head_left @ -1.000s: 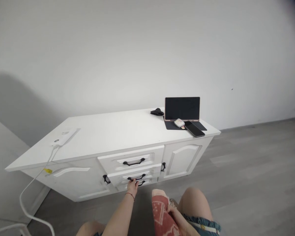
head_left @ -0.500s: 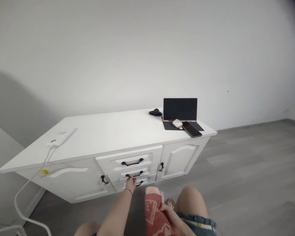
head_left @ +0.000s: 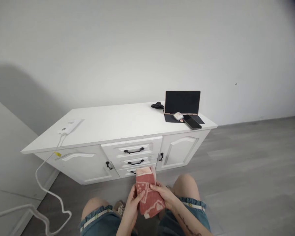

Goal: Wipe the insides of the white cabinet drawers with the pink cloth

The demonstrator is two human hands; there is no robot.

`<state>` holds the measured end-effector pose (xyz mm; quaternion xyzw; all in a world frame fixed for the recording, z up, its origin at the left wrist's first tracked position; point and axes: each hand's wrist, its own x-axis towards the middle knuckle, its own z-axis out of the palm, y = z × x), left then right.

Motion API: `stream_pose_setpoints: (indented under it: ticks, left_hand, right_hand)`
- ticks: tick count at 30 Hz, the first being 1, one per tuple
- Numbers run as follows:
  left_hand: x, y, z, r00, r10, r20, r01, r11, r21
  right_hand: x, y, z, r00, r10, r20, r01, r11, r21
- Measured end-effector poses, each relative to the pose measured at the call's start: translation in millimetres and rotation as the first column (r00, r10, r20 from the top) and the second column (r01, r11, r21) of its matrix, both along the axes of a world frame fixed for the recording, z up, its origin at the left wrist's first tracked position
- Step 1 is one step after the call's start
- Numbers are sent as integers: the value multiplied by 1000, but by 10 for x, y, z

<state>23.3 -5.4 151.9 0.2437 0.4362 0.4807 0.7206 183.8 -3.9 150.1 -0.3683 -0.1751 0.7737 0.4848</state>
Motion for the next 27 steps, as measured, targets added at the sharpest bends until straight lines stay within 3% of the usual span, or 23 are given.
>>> stream_pose_setpoints:
  ticks: [2, 7, 9, 12, 14, 16, 18, 22, 25, 27]
  left_hand:
    - [-24, -67, -40, 991, 71, -116, -67, 997, 35]
    - [-123, -104, -266, 925, 77, -371, -19, 987, 158]
    - [-147, -85, -341, 909, 85, -409, -31, 990, 137]
    - [-143, 26, -353, 927, -7, -375, 25, 999, 41]
    - [-117, 189, -268, 945, -31, -326, 27, 1000, -16]
    - [-81, 439, -114, 968, 85, -235, -100, 994, -53]
    - [-40, 764, 76, 983, 185, 0, -182, 969, -165]
    - [45, 1463, 391, 969, 238, 73, -206, 932, -299]
    - [111, 1825, 478, 969, 226, 102, -182, 928, -325]
    - [147, 1941, 468, 969, 221, 109, -176, 930, -322]
  right_hand:
    - [-88, -101, -61, 1000, 13, 23, -12, 1000, -25]
    - [-276, -341, -345, 994, 45, 95, -39, 997, -66]
    - [-309, -384, -435, 990, 8, 141, -1, 999, -53]
    - [-287, -401, -503, 980, -106, 169, 125, 987, -105]
    - [-226, -412, -524, 972, -154, 180, 184, 969, -163]
    - [-144, -439, -544, 974, -145, 173, 181, 961, -210]
    - [-63, -482, -563, 982, -119, 145, 150, 960, -235]
    - [31, -568, -559, 995, -51, 90, 66, 982, -175]
    - [39, -598, -524, 997, -28, 73, 39, 987, -158]
    - [30, -599, -515, 997, -5, 73, 17, 984, -176]
